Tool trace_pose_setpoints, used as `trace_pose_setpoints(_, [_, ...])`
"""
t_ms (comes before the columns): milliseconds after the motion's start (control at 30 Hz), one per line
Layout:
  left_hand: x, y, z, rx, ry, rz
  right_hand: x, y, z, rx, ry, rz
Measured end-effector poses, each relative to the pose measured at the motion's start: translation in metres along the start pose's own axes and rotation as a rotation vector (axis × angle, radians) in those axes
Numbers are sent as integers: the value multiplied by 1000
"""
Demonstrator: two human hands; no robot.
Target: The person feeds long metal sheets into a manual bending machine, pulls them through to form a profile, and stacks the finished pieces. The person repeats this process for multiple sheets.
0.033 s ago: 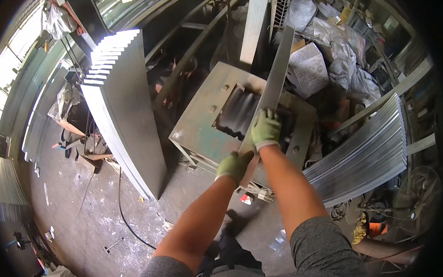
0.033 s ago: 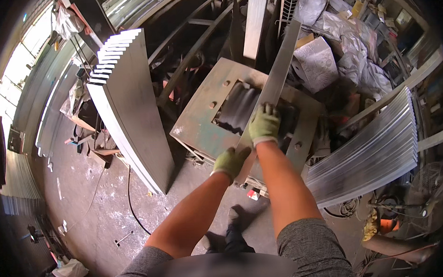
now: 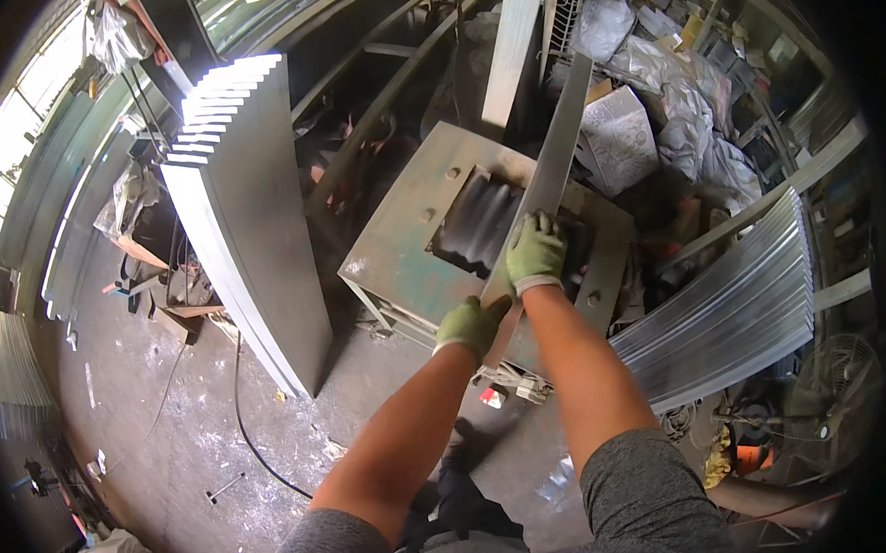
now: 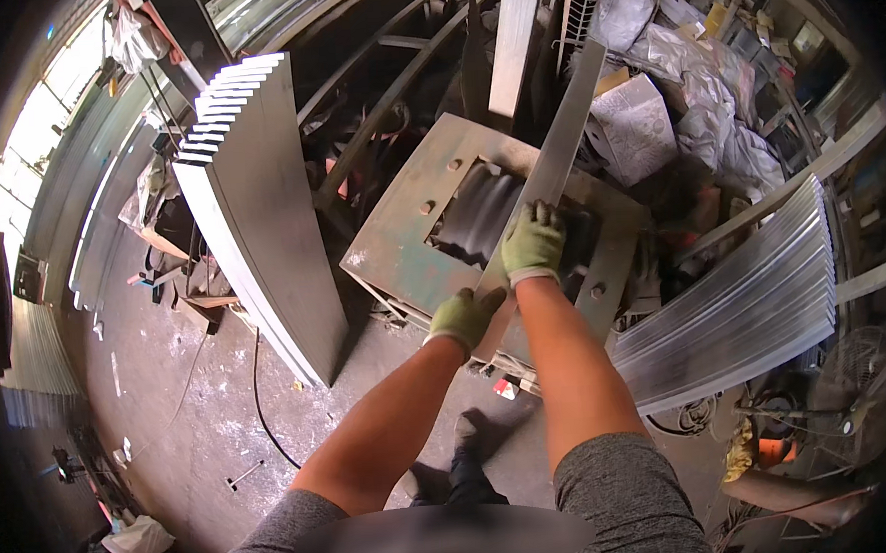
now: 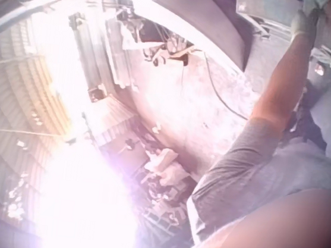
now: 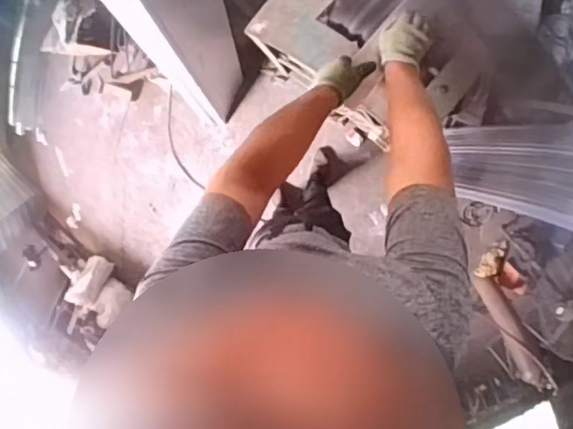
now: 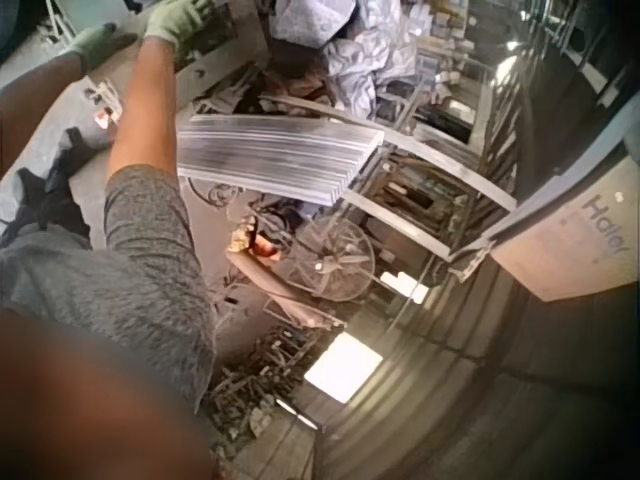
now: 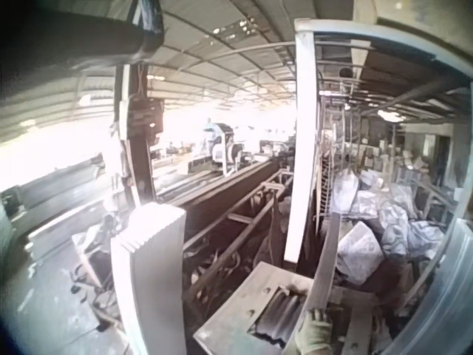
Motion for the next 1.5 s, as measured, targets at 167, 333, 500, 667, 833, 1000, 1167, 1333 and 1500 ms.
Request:
trace_pose_setpoints(167, [5, 2, -10, -128, 46, 152, 2, -6, -7, -43, 141, 69])
trace_pose_setpoints(333, [-41, 16, -17, 104, 29, -157, -32, 18, 15, -3, 132, 132])
trace_pose_setpoints(500, [-99, 74, -29, 40, 85, -9, -103, 50, 26, 73, 153, 89])
trace_pose_setpoints(667, [-164, 135, -56, -187, 7, 141, -192, 83, 50, 113, 134, 87])
trace_pose_setpoints(833, [-152, 127, -49, -140, 14, 164, -167, 81, 56, 108, 106, 58])
trace_pose_setpoints(1000, [-54, 55, -29, 242, 35, -113, -62, 41, 39, 77, 51, 113])
trace_pose_setpoints(1167, [6, 41, -27, 48, 46, 58, -12, 21, 21, 61, 143, 85])
trace_pose_setpoints(1333, [-51, 60, -32, 16, 46, 105, -40, 25, 32, 167, 252, 77])
trace_pose_setpoints(1500, [-125, 85, -32, -27, 72, 334, -34, 12, 39, 205, 148, 142])
Point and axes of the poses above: each hand's wrist, its own x-axis towards the middle knuckle, its own z-axis out of the back of the hand, y = z × x, the point moved 7 cm from there along x, towards the middle knuckle, and after that the axes turned 4 degrees about y, right-handed, at the moved point
